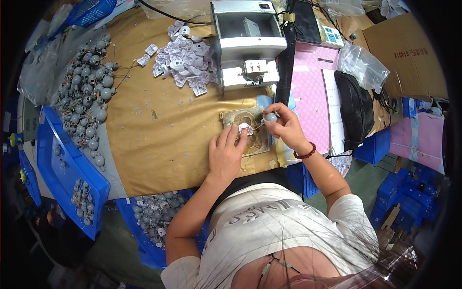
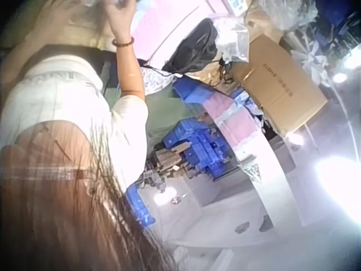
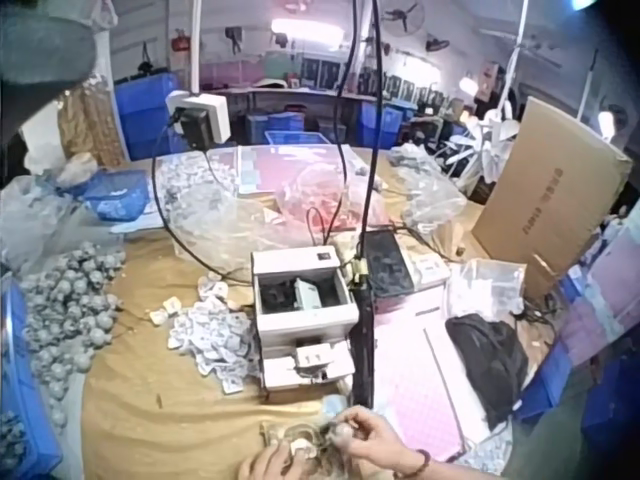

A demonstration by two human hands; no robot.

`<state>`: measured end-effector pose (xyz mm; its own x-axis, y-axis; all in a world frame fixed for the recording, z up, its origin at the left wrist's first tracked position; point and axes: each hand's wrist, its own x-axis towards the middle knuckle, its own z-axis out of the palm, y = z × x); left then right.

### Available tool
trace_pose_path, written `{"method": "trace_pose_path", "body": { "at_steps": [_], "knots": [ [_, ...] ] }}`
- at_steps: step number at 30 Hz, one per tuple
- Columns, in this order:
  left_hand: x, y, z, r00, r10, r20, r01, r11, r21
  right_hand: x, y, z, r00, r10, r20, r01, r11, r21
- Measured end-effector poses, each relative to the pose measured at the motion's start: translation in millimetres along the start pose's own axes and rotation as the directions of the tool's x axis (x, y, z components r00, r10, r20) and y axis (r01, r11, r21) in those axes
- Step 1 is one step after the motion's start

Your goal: Assembling small electronic components by inserting parts and securing them with a power screwdriver.

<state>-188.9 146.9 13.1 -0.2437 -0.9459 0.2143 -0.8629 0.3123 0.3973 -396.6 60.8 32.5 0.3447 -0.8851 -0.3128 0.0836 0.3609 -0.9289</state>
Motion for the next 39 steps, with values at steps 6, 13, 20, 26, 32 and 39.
{"method": "trace_pose_path", "body": {
  "at_steps": [6, 13, 20, 26, 32, 39],
  "knots": [
    [2, 0, -2, 1.0, 0.002, 0.003, -0.002, 1.0, -0.006, 15, -3, -9, 0.988, 0.157, -0.006, -0.157, 0.984, -0.079],
    [1, -1, -1, 1.0, 0.013, 0.012, -0.013, 1.0, -0.001, 11, -18, 13, 0.991, 0.104, 0.084, -0.127, 0.929, 0.347],
    [2, -6, -1, 0.999, 0.048, -0.001, -0.048, 0.999, -0.024, 18, -4, 4, 0.976, 0.037, 0.215, 0.083, 0.849, -0.522],
    [1, -7, -1, 0.999, 0.051, -0.012, -0.051, 0.998, -0.046, 24, 4, 13, 0.888, -0.304, 0.346, 0.455, 0.462, -0.762],
    [9, -4, -2, 0.997, -0.052, -0.058, 0.043, 0.988, -0.151, 16, 9, 20, 0.91, -0.348, 0.228, 0.367, 0.412, -0.834],
    [34, 6, 2, 0.987, -0.144, -0.07, 0.134, 0.983, -0.128, 31, -7, 5, 0.533, -0.777, 0.336, 0.648, 0.119, -0.752]
  ]
}}
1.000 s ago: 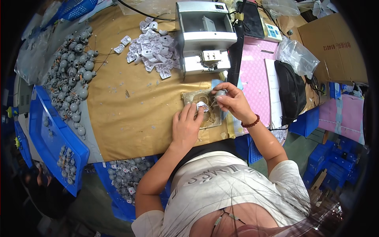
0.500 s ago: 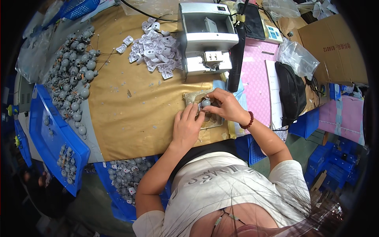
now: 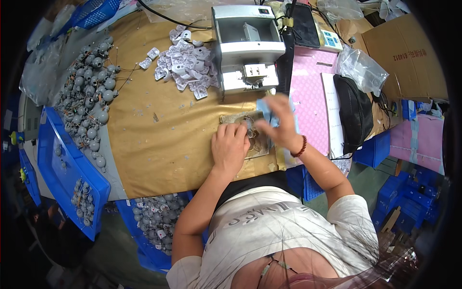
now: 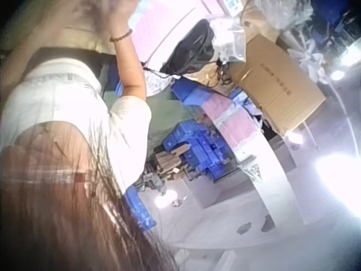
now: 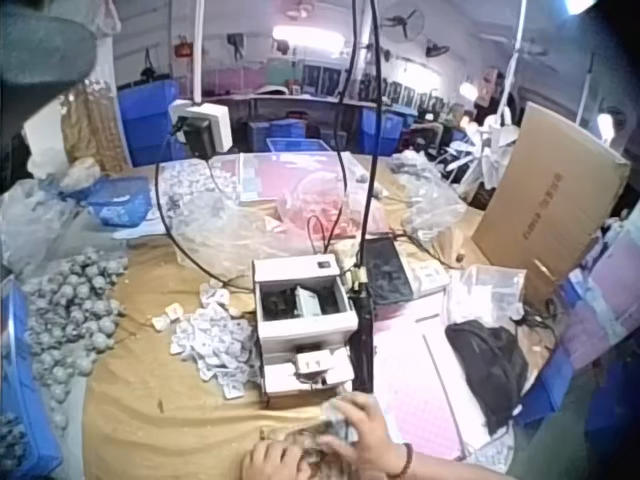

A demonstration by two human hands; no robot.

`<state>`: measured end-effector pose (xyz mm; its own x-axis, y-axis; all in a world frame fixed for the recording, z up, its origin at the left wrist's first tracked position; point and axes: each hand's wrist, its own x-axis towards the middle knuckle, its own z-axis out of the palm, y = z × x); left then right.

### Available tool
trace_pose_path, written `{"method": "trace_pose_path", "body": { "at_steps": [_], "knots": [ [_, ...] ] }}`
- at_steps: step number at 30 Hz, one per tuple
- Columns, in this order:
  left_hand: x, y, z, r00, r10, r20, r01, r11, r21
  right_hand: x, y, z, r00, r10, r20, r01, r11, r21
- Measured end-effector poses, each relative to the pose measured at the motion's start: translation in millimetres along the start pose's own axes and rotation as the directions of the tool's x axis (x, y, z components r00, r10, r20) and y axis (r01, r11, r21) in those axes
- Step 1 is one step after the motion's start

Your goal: Assembling small electronic components by inserting parts and securing them with a power screwdriver.

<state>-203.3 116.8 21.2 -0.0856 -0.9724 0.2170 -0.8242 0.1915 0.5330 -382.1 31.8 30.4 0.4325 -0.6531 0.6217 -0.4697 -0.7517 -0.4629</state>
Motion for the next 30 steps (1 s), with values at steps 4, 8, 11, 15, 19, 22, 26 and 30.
{"method": "trace_pose_path", "body": {
  "at_steps": [4, 8, 11, 15, 19, 22, 26, 30],
  "knots": [
    [-1, 0, 5, 1.0, -0.003, -0.008, 0.003, 1.0, 0.007, 24, 58, -10, 0.807, 0.585, -0.076, -0.567, 0.805, 0.172],
    [1, 0, 3, 1.0, 0.007, -0.013, -0.007, 1.0, -0.015, 25, 63, -16, 0.705, 0.709, 0.015, -0.658, 0.646, 0.386],
    [-1, 0, 3, 1.0, -0.002, -0.027, 0.001, 0.999, -0.035, 46, 29, -23, 0.793, 0.477, -0.378, -0.301, 0.848, 0.437],
    [-2, -1, 4, 0.997, 0.018, -0.072, -0.022, 0.998, -0.059, 99, -7, -47, 0.897, 0.331, -0.293, -0.056, 0.742, 0.668],
    [-1, 0, 5, 0.998, 0.024, -0.058, -0.027, 0.999, -0.045, 131, -3, -34, 0.929, 0.285, -0.237, -0.09, 0.792, 0.603],
    [-2, 0, 6, 0.998, 0.017, -0.064, -0.019, 0.999, -0.036, 143, 7, -15, 0.943, 0.259, -0.211, -0.038, 0.711, 0.702],
    [0, 0, 3, 0.999, 0.006, -0.032, -0.009, 0.996, -0.089, 149, 11, 2, 0.92, 0.378, -0.109, -0.196, 0.681, 0.705],
    [-2, -3, 4, 0.999, 0.004, -0.047, -0.009, 0.994, -0.112, 146, 0, 7, 0.871, 0.487, 0.065, -0.393, 0.609, 0.689]
  ]
}}
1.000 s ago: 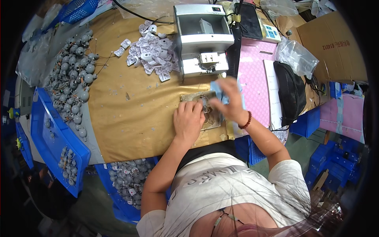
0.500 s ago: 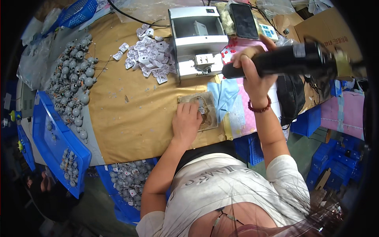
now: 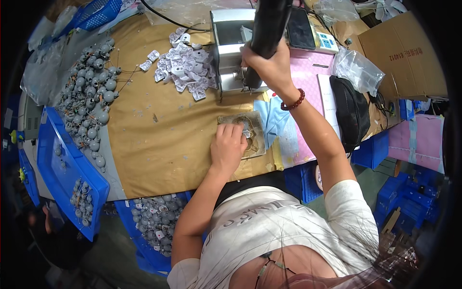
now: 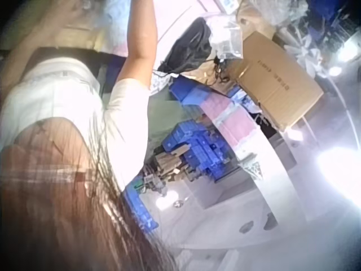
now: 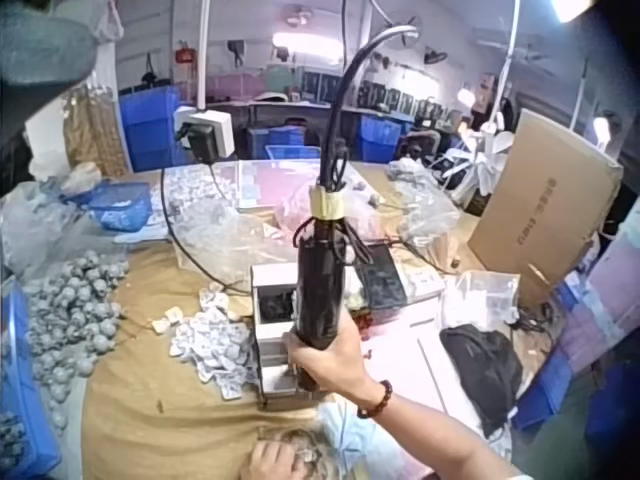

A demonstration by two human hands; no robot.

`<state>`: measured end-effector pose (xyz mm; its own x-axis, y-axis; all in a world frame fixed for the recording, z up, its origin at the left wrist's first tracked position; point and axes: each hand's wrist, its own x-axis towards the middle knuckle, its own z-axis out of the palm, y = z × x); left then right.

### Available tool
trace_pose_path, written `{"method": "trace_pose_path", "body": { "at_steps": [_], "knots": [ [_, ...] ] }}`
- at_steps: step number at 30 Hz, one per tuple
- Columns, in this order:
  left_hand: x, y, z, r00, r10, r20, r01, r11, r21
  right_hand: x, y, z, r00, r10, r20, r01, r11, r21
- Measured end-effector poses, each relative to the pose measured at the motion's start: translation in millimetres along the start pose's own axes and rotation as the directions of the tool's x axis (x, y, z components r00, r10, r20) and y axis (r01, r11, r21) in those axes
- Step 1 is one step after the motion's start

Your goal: Assembling small electronic components by inserting parts and securing them with a power screwdriver.

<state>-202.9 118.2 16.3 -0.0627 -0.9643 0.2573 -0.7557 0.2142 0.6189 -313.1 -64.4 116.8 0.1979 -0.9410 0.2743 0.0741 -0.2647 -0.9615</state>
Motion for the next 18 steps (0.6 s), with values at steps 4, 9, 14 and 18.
{"method": "trace_pose_path", "body": {
  "at_steps": [4, 9, 14, 18],
  "knots": [
    [0, 0, 1, 1.0, -0.022, 0.004, 0.022, 1.0, 0.001, -44, -4, -1, 0.994, 0.096, 0.043, -0.099, 0.994, 0.05],
    [-1, -3, 2, 0.999, -0.031, 0.036, 0.031, 1.0, 0.0, -95, -6, -3, 0.986, 0.091, 0.141, -0.099, 0.994, 0.051],
    [0, -2, 3, 1.0, -0.023, 0.019, 0.022, 0.999, 0.04, -108, 3, -5, 0.973, -0.057, 0.222, 0.054, 0.998, 0.02],
    [0, -2, 3, 1.0, -0.004, -0.003, 0.004, 0.999, 0.035, -110, 5, -6, 0.968, -0.078, 0.238, 0.078, 0.997, 0.01]
  ]
}}
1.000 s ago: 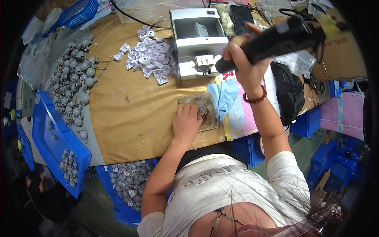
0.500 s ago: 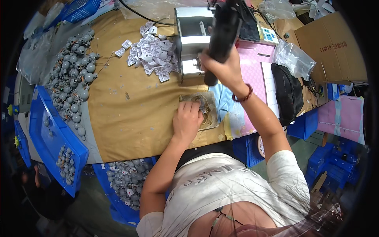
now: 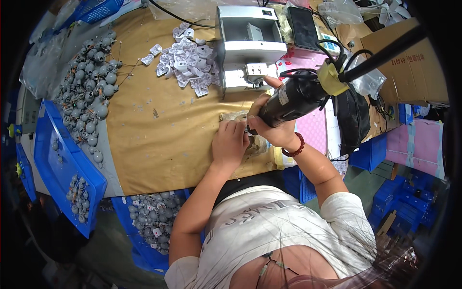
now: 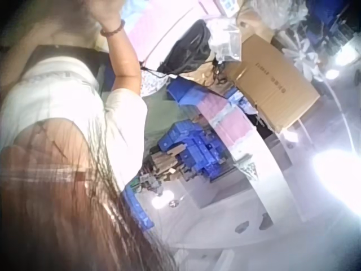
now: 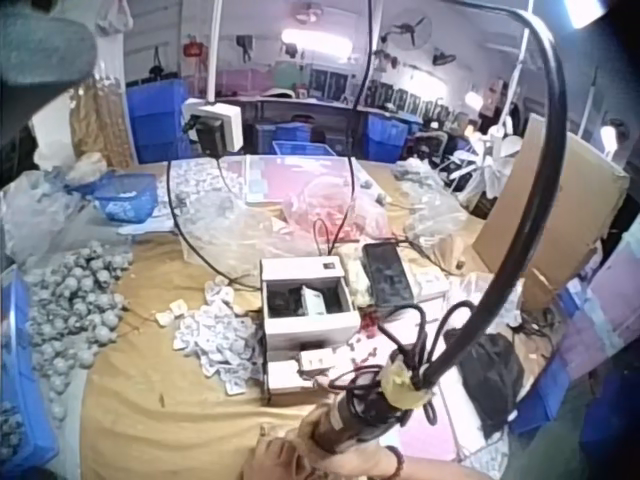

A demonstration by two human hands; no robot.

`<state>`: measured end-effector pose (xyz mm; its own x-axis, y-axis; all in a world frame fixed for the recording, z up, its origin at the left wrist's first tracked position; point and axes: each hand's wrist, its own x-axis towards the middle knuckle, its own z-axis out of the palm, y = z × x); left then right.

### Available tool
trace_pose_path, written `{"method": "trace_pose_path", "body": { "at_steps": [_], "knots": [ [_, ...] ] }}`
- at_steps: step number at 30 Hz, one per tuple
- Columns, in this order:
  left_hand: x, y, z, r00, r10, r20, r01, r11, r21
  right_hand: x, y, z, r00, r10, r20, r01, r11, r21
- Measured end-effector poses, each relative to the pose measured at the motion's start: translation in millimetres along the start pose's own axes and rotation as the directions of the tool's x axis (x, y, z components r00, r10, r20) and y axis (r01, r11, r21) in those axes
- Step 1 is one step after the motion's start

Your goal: Assembling small electronic components by inserting parts and securing them with a power screwdriver.

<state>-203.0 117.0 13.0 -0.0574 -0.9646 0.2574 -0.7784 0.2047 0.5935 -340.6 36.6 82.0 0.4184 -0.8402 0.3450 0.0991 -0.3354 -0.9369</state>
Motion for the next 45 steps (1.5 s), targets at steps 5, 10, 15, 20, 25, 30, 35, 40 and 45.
{"method": "trace_pose_path", "body": {
  "at_steps": [5, 10, 15, 20, 25, 30, 35, 40, 45],
  "knots": [
    [0, 0, 0, 1.0, 0.002, -0.013, -0.002, 1.0, 0.004, 0, 2, -3, 0.999, -0.031, 0.027, 0.033, 0.996, -0.086],
    [0, 0, 0, 0.999, 0.015, -0.039, -0.015, 1.0, -0.003, -2, 2, -3, 0.994, -0.07, 0.083, 0.082, 0.985, -0.153],
    [3, 0, -4, 0.999, 0.02, -0.033, -0.023, 0.997, -0.073, -11, 9, -2, 0.957, -0.198, 0.212, 0.232, 0.961, -0.148],
    [0, -2, -4, 0.998, 0.019, -0.063, -0.025, 0.995, -0.095, -30, 15, -6, 0.969, -0.152, 0.196, 0.201, 0.944, -0.263],
    [0, -1, -5, 1.0, 0.008, -0.03, -0.011, 0.996, -0.084, -31, 19, -7, 0.951, -0.173, 0.258, 0.233, 0.947, -0.222],
    [0, 0, -6, 0.998, 0.001, -0.064, -0.009, 0.992, -0.125, -27, 12, -2, 0.956, -0.166, 0.243, 0.233, 0.932, -0.277],
    [-1, 0, -3, 0.998, -0.062, 0.017, 0.063, 0.994, -0.087, -17, 1, -5, 0.99, 0.136, 0.027, -0.137, 0.99, 0.04],
    [1, 9, -11, 0.994, -0.108, 0.011, 0.108, 0.985, -0.131, 6, 12, -43, 0.841, 0.195, -0.505, -0.244, 0.969, -0.031],
    [-6, 6, -5, 1.0, -0.023, -0.014, 0.02, 0.988, -0.155, -22, 53, -66, 0.843, 0.07, -0.533, -0.157, 0.98, -0.119]
  ]
}}
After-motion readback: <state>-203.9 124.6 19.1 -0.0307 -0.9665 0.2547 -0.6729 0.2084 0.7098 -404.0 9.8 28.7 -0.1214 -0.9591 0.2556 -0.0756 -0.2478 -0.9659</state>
